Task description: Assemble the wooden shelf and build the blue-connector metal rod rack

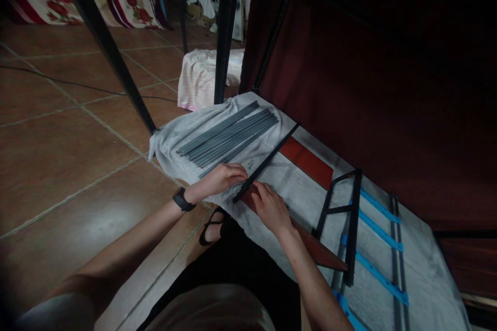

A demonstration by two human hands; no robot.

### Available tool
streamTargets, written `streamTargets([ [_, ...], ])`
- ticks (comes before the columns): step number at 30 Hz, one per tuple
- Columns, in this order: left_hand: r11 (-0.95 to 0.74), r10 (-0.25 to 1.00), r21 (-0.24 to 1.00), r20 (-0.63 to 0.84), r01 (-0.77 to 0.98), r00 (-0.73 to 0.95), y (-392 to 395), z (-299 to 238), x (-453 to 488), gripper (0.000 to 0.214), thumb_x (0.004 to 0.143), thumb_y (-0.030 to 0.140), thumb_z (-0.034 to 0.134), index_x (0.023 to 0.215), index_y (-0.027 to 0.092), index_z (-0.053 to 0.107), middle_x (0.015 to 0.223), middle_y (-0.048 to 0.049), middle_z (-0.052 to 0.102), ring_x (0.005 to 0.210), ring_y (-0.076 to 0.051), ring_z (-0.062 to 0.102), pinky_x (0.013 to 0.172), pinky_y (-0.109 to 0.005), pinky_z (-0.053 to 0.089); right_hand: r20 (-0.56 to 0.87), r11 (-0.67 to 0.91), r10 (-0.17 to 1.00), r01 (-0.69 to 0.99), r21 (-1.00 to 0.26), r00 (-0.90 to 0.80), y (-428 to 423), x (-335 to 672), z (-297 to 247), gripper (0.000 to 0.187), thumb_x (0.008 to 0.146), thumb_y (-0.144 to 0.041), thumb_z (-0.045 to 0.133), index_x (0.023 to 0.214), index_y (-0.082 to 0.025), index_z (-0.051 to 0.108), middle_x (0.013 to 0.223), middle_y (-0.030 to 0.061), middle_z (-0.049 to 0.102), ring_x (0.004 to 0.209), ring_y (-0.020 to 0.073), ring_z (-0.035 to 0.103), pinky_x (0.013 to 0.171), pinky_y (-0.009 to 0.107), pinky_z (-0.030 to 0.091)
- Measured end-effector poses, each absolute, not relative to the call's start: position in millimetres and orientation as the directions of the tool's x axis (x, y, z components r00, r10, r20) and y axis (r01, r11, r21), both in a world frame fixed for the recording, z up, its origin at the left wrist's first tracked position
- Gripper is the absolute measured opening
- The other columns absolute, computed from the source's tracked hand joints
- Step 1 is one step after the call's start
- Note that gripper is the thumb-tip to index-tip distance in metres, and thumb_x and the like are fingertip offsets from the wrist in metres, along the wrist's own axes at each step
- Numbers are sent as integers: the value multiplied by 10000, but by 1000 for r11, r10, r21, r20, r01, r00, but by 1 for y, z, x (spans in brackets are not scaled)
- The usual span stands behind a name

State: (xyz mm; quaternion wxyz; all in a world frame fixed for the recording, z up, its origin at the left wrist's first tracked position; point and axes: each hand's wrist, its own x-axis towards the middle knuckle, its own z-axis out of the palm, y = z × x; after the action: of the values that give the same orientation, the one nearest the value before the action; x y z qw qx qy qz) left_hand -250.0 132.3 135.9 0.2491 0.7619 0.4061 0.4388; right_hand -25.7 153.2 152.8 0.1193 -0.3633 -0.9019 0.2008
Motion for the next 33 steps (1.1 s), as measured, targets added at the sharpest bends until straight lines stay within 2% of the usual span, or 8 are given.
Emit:
streamTargets([
  [5, -555, 831, 733, 469, 394, 299, 133, 136, -251, 226, 967, 222, 492, 896, 166, 700, 915, -66, 685, 856, -146, 635, 787, -235, 462, 58, 634, 715, 610, -476, -697, 154, -26, 153, 343, 966, -233, 425, 1285, -211, 549, 1234, 80, 658, 1161, 202, 614, 1015, 383, 482],
  [14, -438, 897, 839, 384, 323, 220, 137, 130, -250, 147, 904, 208, 590, 846, 158, 716, 837, -34, 692, 765, -123, 631, 726, -213, 459, 62, 619, 723, 604, -503, -688, 155, -26, 154, 331, 949, -224, 452, 1252, -201, 583, 1205, 78, 676, 1141, 196, 621, 990, 367, 491],
  [24, -521, 853, 775, 472, 358, 221, 131, 130, -243, 179, 939, 205, 543, 869, 164, 702, 891, -59, 690, 834, -143, 641, 766, -234, 472, 63, 622, 716, 594, -510, -695, 156, -26, 153, 312, 945, -218, 447, 1231, -207, 570, 1189, 75, 675, 1127, 204, 623, 981, 375, 486],
  [33, -450, 893, 820, 410, 353, 185, 131, 130, -242, 117, 894, 176, 602, 848, 162, 709, 836, -33, 686, 774, -124, 629, 732, -219, 461, 33, 595, 734, 619, -513, -678, 155, -27, 153, 249, 949, -226, 438, 1159, -212, 570, 1108, 70, 692, 1074, 206, 645, 929, 363, 499],
])
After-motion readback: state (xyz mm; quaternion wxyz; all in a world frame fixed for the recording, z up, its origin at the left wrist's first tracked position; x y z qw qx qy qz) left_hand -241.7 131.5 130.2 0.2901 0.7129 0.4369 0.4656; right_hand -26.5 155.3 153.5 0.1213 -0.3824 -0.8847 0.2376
